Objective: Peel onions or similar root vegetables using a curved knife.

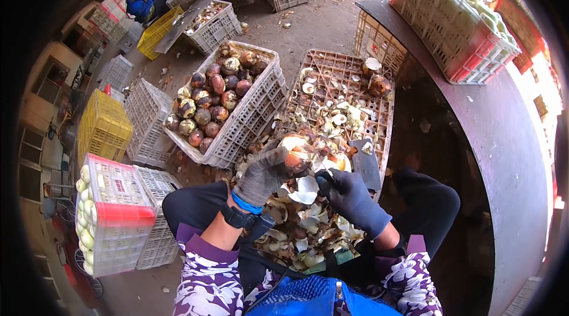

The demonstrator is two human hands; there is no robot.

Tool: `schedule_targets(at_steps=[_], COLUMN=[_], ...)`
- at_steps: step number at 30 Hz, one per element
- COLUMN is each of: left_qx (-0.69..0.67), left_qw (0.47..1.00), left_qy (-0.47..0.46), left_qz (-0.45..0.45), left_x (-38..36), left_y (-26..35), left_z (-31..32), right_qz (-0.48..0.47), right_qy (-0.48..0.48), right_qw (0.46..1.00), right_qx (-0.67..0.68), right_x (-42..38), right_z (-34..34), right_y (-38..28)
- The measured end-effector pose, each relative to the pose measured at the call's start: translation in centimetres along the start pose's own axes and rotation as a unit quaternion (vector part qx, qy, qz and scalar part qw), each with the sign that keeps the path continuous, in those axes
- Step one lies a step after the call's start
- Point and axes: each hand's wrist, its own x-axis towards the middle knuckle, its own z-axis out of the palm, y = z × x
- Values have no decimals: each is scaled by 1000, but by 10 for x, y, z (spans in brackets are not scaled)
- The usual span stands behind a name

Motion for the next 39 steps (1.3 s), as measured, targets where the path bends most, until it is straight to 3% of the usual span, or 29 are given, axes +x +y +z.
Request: schedule_targets(at_steps=[2,3,6,13,16,19,22,25,26,28,30,31,35,39], left_qx=[14,1,42,212,229,185,123,62,52,55,77,70,90,129], left_qw=[1000,1000,999,977,973,981,990,998,998,998,996,997,995,988], left_qy=[24,14,25,28,15,-23,-56,25,21,16,27,25,34,42], left_qz=[5,16,-2,3,-19,-54,-24,17,-7,20,19,-2,-36,-75], left_x=[2,3,-1,-6,-6,-6,-1,1,-1,2,-3,-2,-3,-5], left_y=[-4,-6,-6,12,17,23,16,4,10,4,2,-6,-23,-25], left_z=[0,3,9,25,22,18,12,3,7,-3,16,9,10,13], right_qz=[-48,-44,-4,-21,96,190,202,147,112,-118,-112,-76,-124,-98], right_qy=[71,81,49,-69,-122,-162,-151,-76,-49,125,168,140,113,100], right_qw=[984,982,970,996,986,930,922,970,979,976,979,987,986,982], right_qx=[-158,-162,-240,-45,57,269,294,179,164,136,-13,-34,-22,-127], right_x=[-1,0,4,4,0,-8,-9,-9,-10,-3,1,2,9,2], right_z=[8,8,4,-14,-16,-19,-18,-7,-7,14,2,-2,4,-8], right_y=[-3,-6,-4,8,-1,-21,-33,-13,-16,9,-14,-23,6,-7])
